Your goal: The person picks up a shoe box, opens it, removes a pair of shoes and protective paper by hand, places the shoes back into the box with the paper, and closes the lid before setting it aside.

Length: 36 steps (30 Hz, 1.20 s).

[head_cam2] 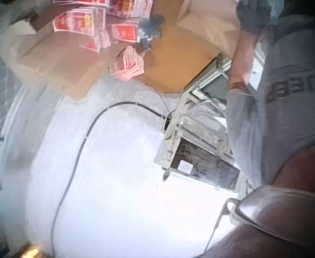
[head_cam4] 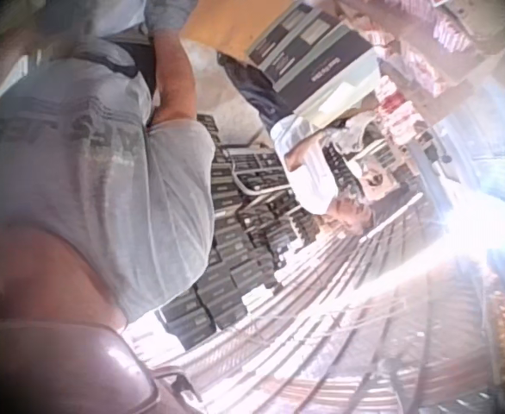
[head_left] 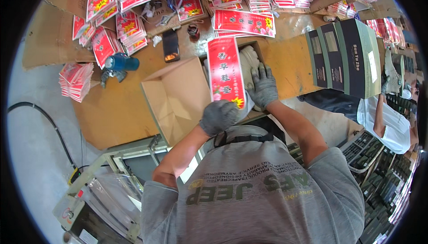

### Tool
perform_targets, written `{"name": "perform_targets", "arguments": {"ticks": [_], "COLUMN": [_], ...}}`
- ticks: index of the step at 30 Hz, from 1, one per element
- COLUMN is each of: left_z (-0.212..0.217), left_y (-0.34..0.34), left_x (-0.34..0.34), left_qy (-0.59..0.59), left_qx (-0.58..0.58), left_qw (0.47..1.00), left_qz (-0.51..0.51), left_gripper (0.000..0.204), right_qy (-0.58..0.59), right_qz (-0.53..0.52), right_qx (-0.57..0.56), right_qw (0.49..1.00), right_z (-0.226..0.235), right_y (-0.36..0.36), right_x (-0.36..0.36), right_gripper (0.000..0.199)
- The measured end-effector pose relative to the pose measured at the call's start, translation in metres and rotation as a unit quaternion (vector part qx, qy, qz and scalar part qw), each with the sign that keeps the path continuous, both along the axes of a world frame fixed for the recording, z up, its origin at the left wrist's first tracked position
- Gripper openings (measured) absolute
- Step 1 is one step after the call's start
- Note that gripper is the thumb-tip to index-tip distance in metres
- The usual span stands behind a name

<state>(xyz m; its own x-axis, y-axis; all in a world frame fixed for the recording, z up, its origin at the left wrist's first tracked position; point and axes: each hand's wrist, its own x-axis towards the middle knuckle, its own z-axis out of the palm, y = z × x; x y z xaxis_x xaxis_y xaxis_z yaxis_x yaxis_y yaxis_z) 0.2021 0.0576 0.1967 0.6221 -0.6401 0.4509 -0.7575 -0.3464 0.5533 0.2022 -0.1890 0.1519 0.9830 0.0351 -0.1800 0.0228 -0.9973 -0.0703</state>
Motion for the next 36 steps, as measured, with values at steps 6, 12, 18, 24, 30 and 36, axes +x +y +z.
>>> {"name": "perform_targets", "arguments": {"ticks": [6,12,18,24,30,36], "left_z": [-0.008,0.017,-0.028,-0.086,-0.064,0.008], "left_y": [-0.053,-0.046,0.015,0.043,0.009,-0.042], "left_x": [-0.022,-0.058,-0.143,-0.174,-0.182,-0.159], "left_qy": [0.04,0.207,0.559,0.664,0.337,0.204], "left_qx": [0.15,0.158,0.119,-0.359,-0.283,0.189], "left_qw": [0.985,0.965,0.775,0.465,0.715,0.883], "left_qz": [-0.081,-0.043,0.272,0.462,0.543,0.377], "left_gripper": [0.017,0.036,0.055,0.035,0.044,0.069], "right_qy": [-0.067,-0.153,-0.009,-0.008,-0.031,-0.05], "right_qz": [-0.009,-0.139,-0.023,0.05,-0.052,-0.228], "right_qx": [0.166,0.253,0.172,0.162,0.553,0.747], "right_qw": [0.984,0.945,0.985,0.985,0.831,0.623], "right_z": [-0.029,-0.053,0.013,-0.001,-0.048,-0.053], "right_y": [-0.029,-0.042,-0.031,-0.05,-0.074,-0.104], "right_x": [-0.008,-0.015,-0.001,-0.009,-0.003,0.028], "right_gripper": [0.062,0.084,0.087,0.081,0.078,0.065]}}
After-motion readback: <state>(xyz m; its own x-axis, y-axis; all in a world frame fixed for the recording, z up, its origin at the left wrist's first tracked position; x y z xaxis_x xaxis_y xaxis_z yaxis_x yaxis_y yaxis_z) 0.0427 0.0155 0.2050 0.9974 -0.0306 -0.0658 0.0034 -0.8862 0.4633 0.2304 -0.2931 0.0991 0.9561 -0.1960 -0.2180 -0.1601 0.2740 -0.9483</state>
